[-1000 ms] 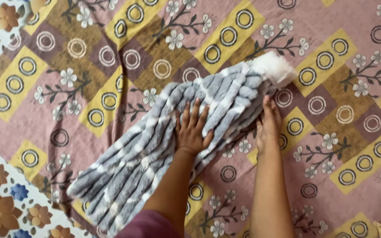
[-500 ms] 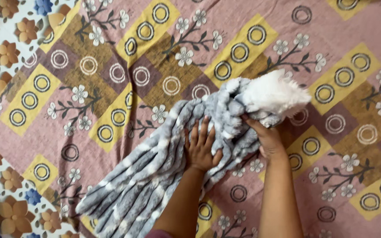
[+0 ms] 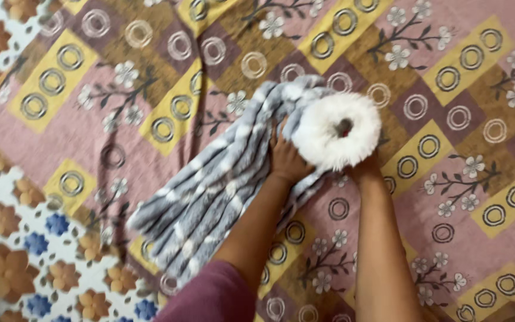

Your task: The person folds a gray and white patterned blanket on a bed, then carries it to a closet and places it on a shelf among other folded items.

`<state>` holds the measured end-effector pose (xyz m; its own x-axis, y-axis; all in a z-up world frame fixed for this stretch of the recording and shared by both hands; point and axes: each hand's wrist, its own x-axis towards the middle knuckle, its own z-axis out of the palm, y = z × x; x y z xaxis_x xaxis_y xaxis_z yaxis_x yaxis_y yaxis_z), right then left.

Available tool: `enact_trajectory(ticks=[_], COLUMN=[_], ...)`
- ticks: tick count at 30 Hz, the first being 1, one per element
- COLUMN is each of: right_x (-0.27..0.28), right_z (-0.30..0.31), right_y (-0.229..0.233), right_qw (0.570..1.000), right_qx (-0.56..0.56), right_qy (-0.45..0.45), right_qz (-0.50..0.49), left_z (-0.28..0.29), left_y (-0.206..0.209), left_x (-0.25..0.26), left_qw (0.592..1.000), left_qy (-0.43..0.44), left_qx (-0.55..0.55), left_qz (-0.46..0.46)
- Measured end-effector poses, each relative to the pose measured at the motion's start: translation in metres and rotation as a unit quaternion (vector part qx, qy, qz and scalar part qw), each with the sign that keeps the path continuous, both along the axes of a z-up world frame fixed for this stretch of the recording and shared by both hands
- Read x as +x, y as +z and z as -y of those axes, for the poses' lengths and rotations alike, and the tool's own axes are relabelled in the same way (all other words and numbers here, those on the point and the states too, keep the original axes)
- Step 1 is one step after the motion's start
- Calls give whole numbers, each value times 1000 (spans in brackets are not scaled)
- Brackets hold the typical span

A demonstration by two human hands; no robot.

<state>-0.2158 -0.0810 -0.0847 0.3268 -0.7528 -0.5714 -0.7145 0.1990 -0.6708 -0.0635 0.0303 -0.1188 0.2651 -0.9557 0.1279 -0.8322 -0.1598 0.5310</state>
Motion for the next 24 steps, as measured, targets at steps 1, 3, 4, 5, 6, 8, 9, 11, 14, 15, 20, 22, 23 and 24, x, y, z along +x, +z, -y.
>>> enact_trajectory(ticks=[1,3,4,5,6,8,9,11,14,15,20,22,23,24], right_x=[14,30,38,44,49,57,61,70,76,73,90,107,112,119], right_z=[-2,-19,-29,-42,-56,-81,-93,-113,-123,-120,-85,-83,-80,-78], right_y=[11,38,51,64,76,95,102,112,121,124,133,130,125,117], right_qw=[999,991,984,968,948,904,889,880,908,913,995,981,969,951], right_qx=[-23,-90,-122,-188,-247,-335,-352,-340,-254,-233,-83,-125,-203,-279], right_qy=[25,85,112,151,185,247,275,318,328,331,61,-108,-81,-53], right_qz=[-24,-53,-70,-72,-81,-97,-102,-95,-61,-56,14,-101,-114,-126], left_z=[-2,-16,-27,-43,-63,-110,-133,-159,-167,-164,-168,-166,-165,-165], left_y=[9,30,40,50,60,79,87,90,68,56,27,24,22,21], left_x=[9,20,28,36,47,70,78,87,92,87,84,83,83,81], left_qw=[1000,998,996,994,991,987,988,978,966,980,983,986,986,986], left_qy=[-9,-31,-40,-35,-27,-2,10,18,38,70,111,113,116,119], left_qx=[15,54,75,93,115,138,134,185,209,127,45,-4,-5,-5], left_qz=[0,11,19,42,61,80,72,92,144,137,135,126,122,119])
